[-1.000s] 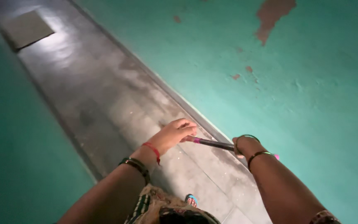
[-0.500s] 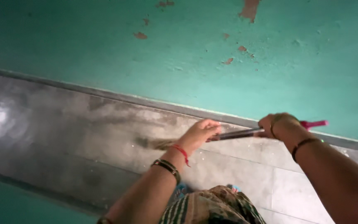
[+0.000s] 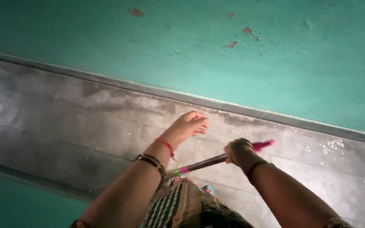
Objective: The person sweeps a tiled floor using a broom with a pink handle. They move from a room with a woven cot and a decorative floor mat into a narrow hallway with teal walls, sweeping debris along the way.
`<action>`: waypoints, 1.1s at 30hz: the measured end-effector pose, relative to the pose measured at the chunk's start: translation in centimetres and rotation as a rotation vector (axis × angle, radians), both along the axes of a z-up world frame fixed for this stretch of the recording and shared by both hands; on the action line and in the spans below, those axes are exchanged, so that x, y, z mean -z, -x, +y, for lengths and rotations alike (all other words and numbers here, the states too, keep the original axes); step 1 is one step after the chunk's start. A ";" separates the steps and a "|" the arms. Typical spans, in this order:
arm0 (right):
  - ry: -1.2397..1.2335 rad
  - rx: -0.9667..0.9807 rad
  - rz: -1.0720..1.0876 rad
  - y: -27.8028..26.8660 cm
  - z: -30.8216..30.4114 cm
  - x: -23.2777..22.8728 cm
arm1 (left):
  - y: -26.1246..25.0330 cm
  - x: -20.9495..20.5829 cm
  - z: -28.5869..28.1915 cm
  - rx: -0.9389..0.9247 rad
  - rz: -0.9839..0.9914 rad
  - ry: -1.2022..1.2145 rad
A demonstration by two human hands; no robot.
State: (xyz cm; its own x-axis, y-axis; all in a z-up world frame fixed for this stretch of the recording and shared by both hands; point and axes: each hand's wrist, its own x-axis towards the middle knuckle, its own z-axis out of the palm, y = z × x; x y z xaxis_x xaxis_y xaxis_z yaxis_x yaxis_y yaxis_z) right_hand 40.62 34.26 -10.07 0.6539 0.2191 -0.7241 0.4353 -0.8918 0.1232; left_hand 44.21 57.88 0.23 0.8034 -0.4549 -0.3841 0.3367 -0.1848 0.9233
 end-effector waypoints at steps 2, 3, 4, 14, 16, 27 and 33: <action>-0.008 0.175 -0.046 1.0 -3.8 -0.1 | -0.2 -1.7 0.4 -0.022 -0.014 -0.019; 0.043 0.270 -0.028 1.2 -5.6 -0.5 | -0.1 -2.5 0.4 -0.032 -0.021 -0.025; 0.093 0.366 -0.011 1.4 -7.4 -1.2 | 0.0 -3.1 0.2 -0.036 -0.011 -0.033; 0.115 0.480 -0.069 3.7 -15.5 -8.8 | -1.1 -4.3 -5.5 0.026 -0.018 0.012; 0.058 0.442 -0.098 4.4 -14.7 -8.6 | -1.3 -4.6 -5.7 0.032 -0.010 0.012; 0.073 0.670 0.078 2.9 -12.3 -3.7 | -7.9 -4.1 -7.1 0.221 -0.018 0.035; 0.112 0.982 0.029 4.0 -17.5 -8.5 | -13.5 -4.2 -8.7 0.366 -0.003 0.001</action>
